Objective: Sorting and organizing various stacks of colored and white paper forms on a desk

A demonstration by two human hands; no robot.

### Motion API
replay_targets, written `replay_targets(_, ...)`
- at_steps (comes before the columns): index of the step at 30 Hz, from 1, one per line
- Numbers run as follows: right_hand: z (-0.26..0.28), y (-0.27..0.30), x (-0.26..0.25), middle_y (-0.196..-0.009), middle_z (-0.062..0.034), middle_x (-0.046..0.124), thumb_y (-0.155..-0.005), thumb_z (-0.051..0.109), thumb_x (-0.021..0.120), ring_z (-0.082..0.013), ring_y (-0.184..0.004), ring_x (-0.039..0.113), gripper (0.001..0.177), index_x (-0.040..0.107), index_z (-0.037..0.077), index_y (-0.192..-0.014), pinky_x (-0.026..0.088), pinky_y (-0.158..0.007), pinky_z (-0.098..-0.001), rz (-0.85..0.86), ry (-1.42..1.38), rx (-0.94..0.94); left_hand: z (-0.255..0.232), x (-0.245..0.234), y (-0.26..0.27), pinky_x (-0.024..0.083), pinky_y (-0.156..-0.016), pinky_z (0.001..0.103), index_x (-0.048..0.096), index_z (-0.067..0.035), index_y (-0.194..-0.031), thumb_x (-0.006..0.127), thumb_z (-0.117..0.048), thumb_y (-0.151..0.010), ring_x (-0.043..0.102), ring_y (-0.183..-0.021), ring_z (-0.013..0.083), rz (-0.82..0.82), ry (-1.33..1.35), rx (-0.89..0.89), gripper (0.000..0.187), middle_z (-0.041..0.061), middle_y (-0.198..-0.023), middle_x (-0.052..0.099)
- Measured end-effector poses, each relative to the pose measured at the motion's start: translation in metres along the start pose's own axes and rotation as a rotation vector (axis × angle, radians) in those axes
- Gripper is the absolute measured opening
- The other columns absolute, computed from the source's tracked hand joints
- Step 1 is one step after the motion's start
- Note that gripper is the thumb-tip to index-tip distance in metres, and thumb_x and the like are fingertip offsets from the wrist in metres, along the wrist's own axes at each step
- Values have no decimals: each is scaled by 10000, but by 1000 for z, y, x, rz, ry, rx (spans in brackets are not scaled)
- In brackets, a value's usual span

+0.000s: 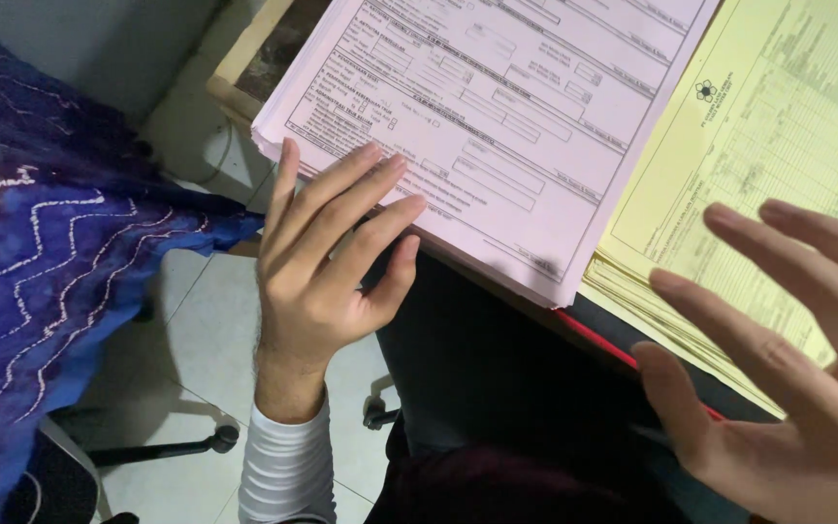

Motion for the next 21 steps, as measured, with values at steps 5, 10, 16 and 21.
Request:
replay_targets(5, -15, -1, -3, -1552, -352, 572, -989, 104, 785, -615, -1478, 556, 367, 696, 39, -1338, 497, -1263, -691, 99, 24, 32, 1, 3, 3, 300, -1196, 634, 779, -43, -1089, 617, -144, -1044, 693, -1223, 346, 3, -1, -28, 195, 152, -1253, 723)
replay_targets(10, -19, -33, 15, -1532, -299, 634, -963, 296, 746, -590, -1472, 578, 397, 746, 124, -1321, 376, -1246, -761, 137, 89, -50, -1, 31, 28, 135, -1218, 690, 688, -169, -1315, 500, -522, -1072, 547, -1404, 292, 41, -175, 29, 468, 133, -1431, 645)
replay_targets(16, -28, -90, 82, -1688, -217, 266, -1011, 460, 477, -404, -1573, 219, 704, 299, 153, -1618, 173, -1250, -639, 453, -64, -362, -9, 53, 30, 117, -1212, 646, 734, -165, -1280, 580, -566, -1045, 538, -1385, 284, 117, -137, 5, 490, 124, -1369, 673)
replay_targets(21, -45, -133, 119, -1710, -162, 150, -940, 753, 137, -392, -1576, 109, 910, 199, 168, -1634, 40, -1202, -696, 569, -172, -465, -10, 51, 25, 95, -1255, 523, 773, -205, -1204, 469, -615, -1032, 604, -1317, 215, -9, -153, -2, 538, 49, -1385, 687)
Point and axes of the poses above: each hand's wrist, its own y-axis away from the middle knuckle, its own x-axis out of the palm, z = x × y, the point moved 5 cm from there along -y, towards the middle knuckle
